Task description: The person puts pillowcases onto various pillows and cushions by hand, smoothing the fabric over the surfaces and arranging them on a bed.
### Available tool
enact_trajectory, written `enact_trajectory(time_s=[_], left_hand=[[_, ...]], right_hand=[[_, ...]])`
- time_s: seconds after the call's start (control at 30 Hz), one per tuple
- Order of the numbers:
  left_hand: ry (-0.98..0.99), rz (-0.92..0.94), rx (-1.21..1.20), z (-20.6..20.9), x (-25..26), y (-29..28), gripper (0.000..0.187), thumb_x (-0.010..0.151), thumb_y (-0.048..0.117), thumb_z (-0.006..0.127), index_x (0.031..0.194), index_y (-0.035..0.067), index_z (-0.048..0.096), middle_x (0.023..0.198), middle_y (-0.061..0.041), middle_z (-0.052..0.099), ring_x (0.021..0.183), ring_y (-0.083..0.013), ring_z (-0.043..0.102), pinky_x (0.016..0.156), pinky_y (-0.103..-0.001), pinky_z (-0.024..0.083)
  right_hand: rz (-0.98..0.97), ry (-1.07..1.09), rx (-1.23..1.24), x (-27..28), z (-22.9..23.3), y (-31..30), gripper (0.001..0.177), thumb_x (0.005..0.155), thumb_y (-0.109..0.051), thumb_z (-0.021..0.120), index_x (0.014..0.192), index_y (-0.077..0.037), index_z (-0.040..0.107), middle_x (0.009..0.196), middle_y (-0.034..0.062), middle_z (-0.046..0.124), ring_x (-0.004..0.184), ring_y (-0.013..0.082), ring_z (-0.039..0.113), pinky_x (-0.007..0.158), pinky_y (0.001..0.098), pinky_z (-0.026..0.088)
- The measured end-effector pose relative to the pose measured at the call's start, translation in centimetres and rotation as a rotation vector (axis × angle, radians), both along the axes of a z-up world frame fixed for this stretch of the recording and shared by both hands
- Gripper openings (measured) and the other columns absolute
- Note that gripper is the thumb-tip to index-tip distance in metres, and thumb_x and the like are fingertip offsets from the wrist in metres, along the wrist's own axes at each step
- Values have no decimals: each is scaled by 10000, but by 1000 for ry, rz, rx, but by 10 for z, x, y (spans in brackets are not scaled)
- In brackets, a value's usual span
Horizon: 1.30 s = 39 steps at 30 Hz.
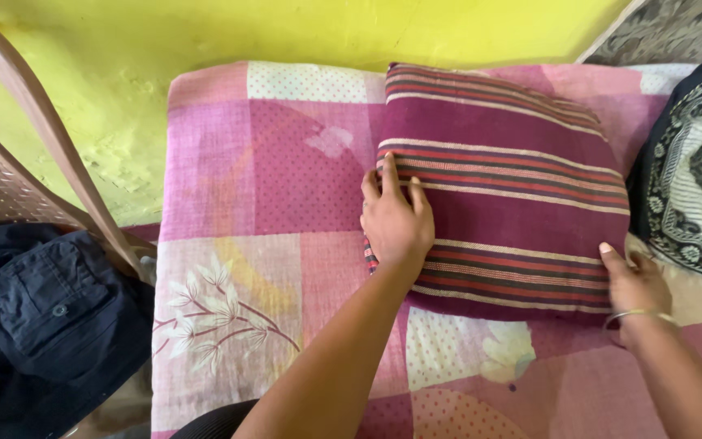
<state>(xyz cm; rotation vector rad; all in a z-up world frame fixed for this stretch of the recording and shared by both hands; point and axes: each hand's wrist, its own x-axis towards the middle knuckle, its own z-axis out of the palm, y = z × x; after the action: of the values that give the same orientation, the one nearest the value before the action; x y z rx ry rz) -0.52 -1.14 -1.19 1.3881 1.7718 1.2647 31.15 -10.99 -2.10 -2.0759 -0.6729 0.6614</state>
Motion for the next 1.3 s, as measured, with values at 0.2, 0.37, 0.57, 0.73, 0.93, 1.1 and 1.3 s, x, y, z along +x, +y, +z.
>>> enact_trajectory(time_s=[0.2, 0.37, 0.57, 0.73, 0.93, 1.1, 1.3], left_hand=[[-328, -75, -241, -1, -9, 19, 587, 1000, 374, 481, 1561, 230, 384, 1451, -111, 489, 1301, -305, 562, 1127, -461, 417], [-547, -479, -157, -14, 26, 12, 783, 1015, 380, 493, 1635, 140, 78, 1615, -163, 242, 1498, -323, 275, 1231, -433, 250], [-820, -804, -411, 12, 46, 3, 803, 969, 604, 405, 1612, 153, 236, 1663, -115, 292, 1537, -307, 283, 1211, -492, 280], [-1213, -438, -506, 26, 5, 28, 813, 944, 679, 336, 1569, 160, 368, 1612, -161, 404, 1455, -385, 403, 1167, -559, 342], [-1434, -149, -485, -14, -18, 43, 922, 877, 750, 273, 1467, 104, 562, 1413, -169, 657, 1197, -335, 642, 974, -470, 494], [-1274, 111, -562, -1, -18, 39, 872, 885, 715, 508, 1473, 72, 515, 1396, -121, 615, 1215, -289, 592, 1001, -481, 494], [-857, 281, -176, -1, -8, 30, 681, 912, 472, 652, 1429, 58, 491, 1344, -134, 656, 1201, -280, 661, 1015, -411, 508]], right_hand=[[-69, 422, 194, -2, 72, 10, 444, 946, -416, 770, 1274, -134, 670, 1197, 97, 691, 949, 242, 686, 771, 447, 564], [118, 204, 581, -39, 202, 23, 325, 871, -286, 781, 1146, -154, 669, 990, 26, 745, 783, 177, 744, 699, 371, 615], [429, -688, 504, -112, 308, 19, 386, 875, -240, 830, 1072, 23, 626, 966, 175, 711, 834, 292, 700, 734, 433, 592], [685, -1145, 257, -157, 212, 15, 248, 812, -303, 824, 733, -147, 647, 1205, 79, 739, 816, 223, 739, 706, 378, 589], [921, -1034, -29, -228, 51, -12, 719, 777, -123, 712, 1471, -184, 538, 1061, 128, 625, 868, 337, 654, 704, 464, 548], [915, -649, 235, -222, 48, -10, 411, 896, -312, 719, 1253, -119, 657, 1030, 98, 656, 935, 252, 684, 815, 396, 567], [1051, -1367, 355, -186, 51, 22, 482, 943, -461, 584, 1402, -312, 592, 1408, 74, 580, 1362, 327, 486, 1121, 569, 346]])
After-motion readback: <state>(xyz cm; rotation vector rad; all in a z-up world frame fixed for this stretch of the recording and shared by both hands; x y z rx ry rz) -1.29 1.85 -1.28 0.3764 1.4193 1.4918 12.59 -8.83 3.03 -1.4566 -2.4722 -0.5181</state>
